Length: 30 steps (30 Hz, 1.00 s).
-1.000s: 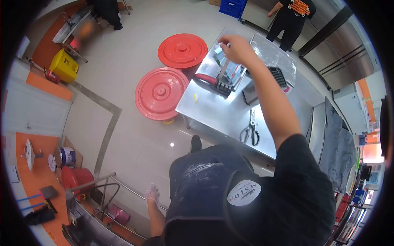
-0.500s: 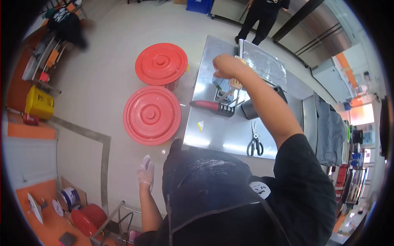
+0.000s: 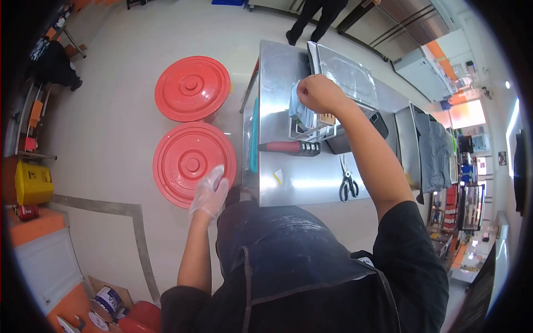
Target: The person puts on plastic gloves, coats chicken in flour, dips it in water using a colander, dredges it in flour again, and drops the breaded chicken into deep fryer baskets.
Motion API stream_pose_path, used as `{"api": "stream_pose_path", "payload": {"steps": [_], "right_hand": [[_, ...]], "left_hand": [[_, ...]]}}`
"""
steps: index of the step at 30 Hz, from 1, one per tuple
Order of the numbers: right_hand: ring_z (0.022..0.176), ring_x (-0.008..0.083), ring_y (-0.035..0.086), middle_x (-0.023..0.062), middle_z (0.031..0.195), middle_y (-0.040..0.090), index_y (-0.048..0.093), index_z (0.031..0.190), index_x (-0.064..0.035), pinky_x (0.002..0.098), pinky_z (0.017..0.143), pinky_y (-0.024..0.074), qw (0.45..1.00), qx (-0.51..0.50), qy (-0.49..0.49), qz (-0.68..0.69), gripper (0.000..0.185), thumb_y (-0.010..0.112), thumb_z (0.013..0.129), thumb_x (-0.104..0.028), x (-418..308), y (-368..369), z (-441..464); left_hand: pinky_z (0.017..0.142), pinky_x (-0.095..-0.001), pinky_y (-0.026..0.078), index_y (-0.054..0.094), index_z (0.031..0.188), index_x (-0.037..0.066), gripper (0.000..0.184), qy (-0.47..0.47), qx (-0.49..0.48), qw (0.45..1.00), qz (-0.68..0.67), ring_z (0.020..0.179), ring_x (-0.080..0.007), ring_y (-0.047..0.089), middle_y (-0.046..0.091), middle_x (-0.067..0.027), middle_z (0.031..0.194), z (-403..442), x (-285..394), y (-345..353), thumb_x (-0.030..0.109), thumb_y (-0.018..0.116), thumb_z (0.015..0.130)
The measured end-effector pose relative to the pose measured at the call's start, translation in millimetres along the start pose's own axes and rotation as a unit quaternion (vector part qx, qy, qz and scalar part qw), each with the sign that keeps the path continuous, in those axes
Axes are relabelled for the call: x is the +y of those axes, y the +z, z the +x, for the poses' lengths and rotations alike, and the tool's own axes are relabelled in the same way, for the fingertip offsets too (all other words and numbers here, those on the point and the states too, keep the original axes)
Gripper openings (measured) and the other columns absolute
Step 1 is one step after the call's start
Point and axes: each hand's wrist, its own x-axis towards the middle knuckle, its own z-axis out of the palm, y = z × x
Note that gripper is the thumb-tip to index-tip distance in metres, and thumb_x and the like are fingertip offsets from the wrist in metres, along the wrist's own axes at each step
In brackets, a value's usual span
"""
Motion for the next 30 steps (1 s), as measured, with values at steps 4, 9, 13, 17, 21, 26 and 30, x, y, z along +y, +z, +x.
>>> {"api": "stream_pose_path", "payload": {"steps": [4,9,13,17,21,26,30], "right_hand": [[0.087,0.0372,0.067,0.0156,0.087,0.071,0.075,0.085,-0.0113,0.0487,0.077,0.0528,0.999,0.023,0.025,-0.038,0.021,0.057,0.080,-0.020,1,-1,-6],[0.090,0.0312,0.068,0.0098,0.090,0.071,0.074,0.087,-0.0151,0.0531,0.083,0.0446,0.993,0.073,0.083,-0.049,0.019,0.058,0.081,-0.022,-4,2,-17],[0.090,0.0300,0.067,0.0076,0.089,0.071,0.073,0.086,-0.0141,0.0528,0.081,0.0388,0.989,0.104,0.100,-0.030,0.016,0.059,0.081,-0.021,-8,8,-26],[0.097,0.0275,0.063,0.0072,0.093,0.069,0.072,0.086,-0.0136,0.0505,0.084,0.0363,0.986,0.128,0.105,-0.023,0.014,0.060,0.082,-0.020,-8,11,-34],[0.097,0.0281,0.062,0.0078,0.094,0.068,0.070,0.087,-0.0118,0.0497,0.082,0.0354,0.983,0.150,0.103,-0.006,0.014,0.059,0.082,-0.019,-6,19,-37],[0.093,0.0293,0.062,0.0073,0.090,0.068,0.068,0.087,-0.0106,0.0487,0.081,0.0353,0.975,0.181,0.120,0.049,0.013,0.058,0.082,-0.018,-5,22,-40],[0.088,0.0305,0.064,0.0069,0.087,0.068,0.067,0.086,-0.0082,0.0470,0.081,0.0362,0.958,0.200,0.119,0.164,0.014,0.057,0.083,-0.019,-7,18,-43]], "left_hand": [[0.110,-0.0362,0.038,0.057,0.132,-0.001,0.047,0.123,-0.017,0.990,0.064,0.128,-0.0303,0.053,0.057,-0.0187,0.136,41,61,11,0.020,0.062,0.091],[0.105,-0.0382,0.043,0.059,0.131,0.002,0.046,0.266,-0.016,0.960,0.087,0.120,-0.0305,0.058,0.060,-0.0178,0.132,103,138,48,0.024,0.065,0.090],[0.096,-0.0389,0.049,0.065,0.124,0.006,0.044,0.250,-0.049,0.966,0.030,0.109,-0.0323,0.065,0.067,-0.0192,0.115,144,169,83,0.031,0.063,0.088],[0.084,-0.0421,0.052,0.071,0.113,0.009,0.034,0.256,-0.067,0.961,0.077,0.093,-0.0354,0.069,0.070,-0.0215,0.096,153,193,93,0.032,0.064,0.088],[0.084,-0.0420,0.052,0.072,0.112,0.012,0.033,0.247,-0.064,0.962,0.096,0.094,-0.0363,0.068,0.070,-0.0213,0.098,171,183,110,0.033,0.065,0.088],[0.084,-0.0437,0.051,0.072,0.114,0.014,0.034,0.237,-0.039,0.963,0.118,0.095,-0.0374,0.067,0.070,-0.0210,0.100,189,163,124,0.038,0.063,0.091],[0.085,-0.0454,0.051,0.071,0.114,0.013,0.036,0.193,-0.047,0.973,0.114,0.097,-0.0383,0.066,0.069,-0.0213,0.102,182,169,121,0.041,0.061,0.093]]}}
